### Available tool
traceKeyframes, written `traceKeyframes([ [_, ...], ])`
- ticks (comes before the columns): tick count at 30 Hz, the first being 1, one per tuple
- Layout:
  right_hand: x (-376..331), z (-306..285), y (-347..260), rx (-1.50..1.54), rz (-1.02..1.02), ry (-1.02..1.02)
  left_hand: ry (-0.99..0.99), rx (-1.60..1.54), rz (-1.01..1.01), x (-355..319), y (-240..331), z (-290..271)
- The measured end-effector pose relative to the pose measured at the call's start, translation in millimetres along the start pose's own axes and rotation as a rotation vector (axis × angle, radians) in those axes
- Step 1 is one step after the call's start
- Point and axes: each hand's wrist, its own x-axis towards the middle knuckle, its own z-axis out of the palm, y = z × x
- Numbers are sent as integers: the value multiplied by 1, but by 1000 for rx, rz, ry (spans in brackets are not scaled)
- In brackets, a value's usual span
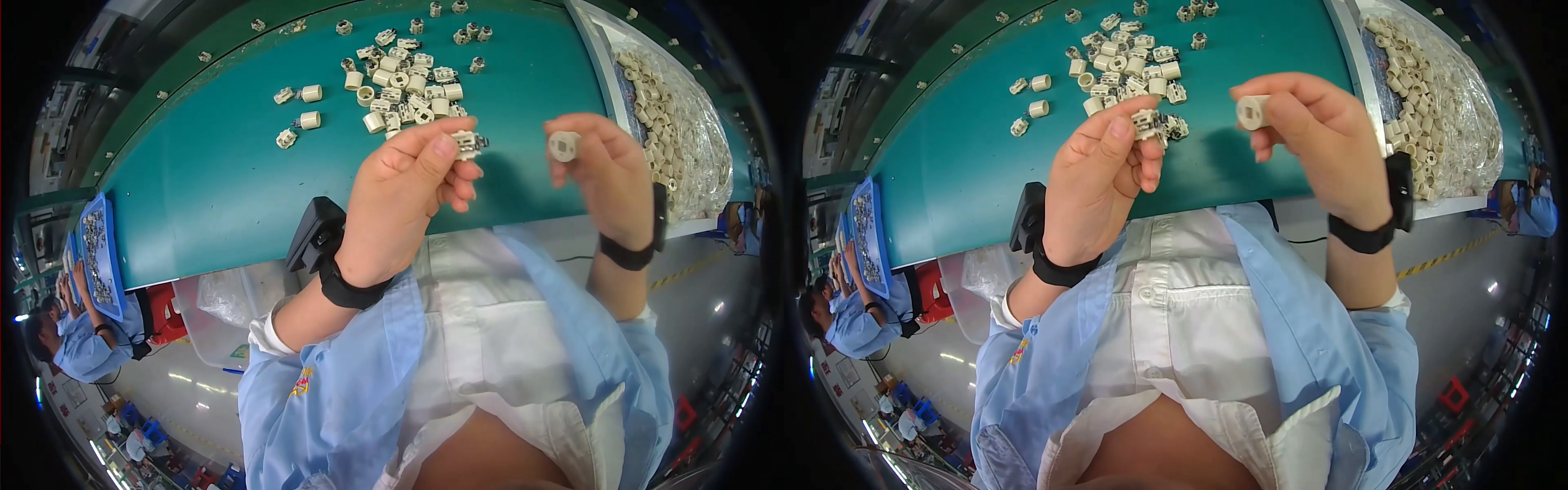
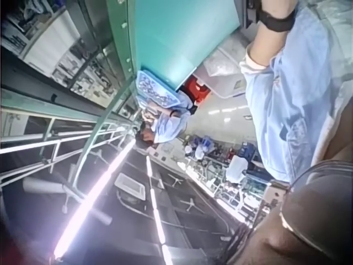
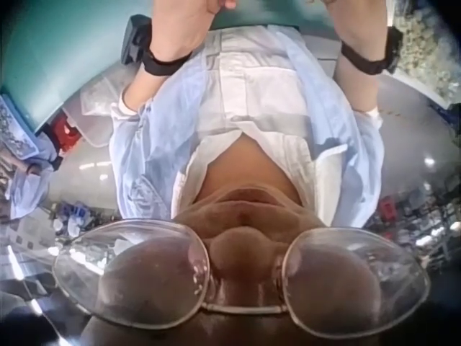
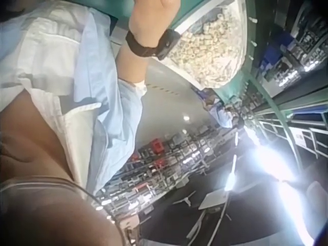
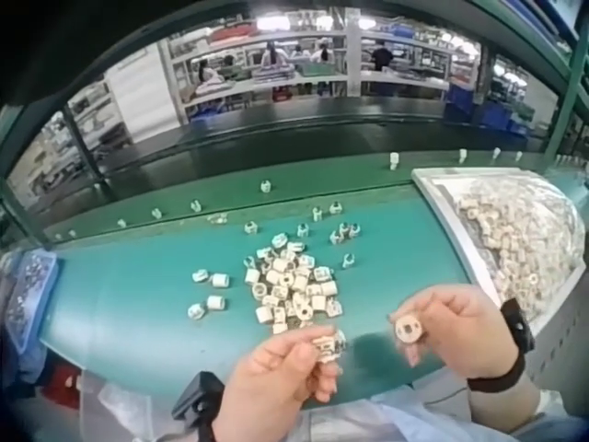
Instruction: The person picks up a white plastic housing and a metal component, fits the metal component into the housing, and presses a white plastic cap onto the assembly. The completed unit is then placed onto a conveyor belt before the person reaches for more parts.
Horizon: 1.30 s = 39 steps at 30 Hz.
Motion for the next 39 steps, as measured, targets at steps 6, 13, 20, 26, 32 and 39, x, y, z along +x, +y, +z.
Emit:
traceKeyframes([
  [6, 10, 27, 16, 368, 55, -47, -12, 110, 24, -6, 1, 1],
  [13, 13, 42, 16, 243, -43, -19, 40, 142, 85, -8, 2, 2],
  [20, 14, 41, 23, 128, -270, -97, 34, 102, 64, -8, 0, -2],
  [26, 16, 45, 21, -154, -479, -87, 44, 81, 57, -8, 0, -3],
  [32, 16, 50, 22, -240, -554, -21, 44, 51, 90, -8, -1, -4],
  [39, 12, 50, 13, -441, -526, -30, 65, 146, 140, -12, 1, -2],
])
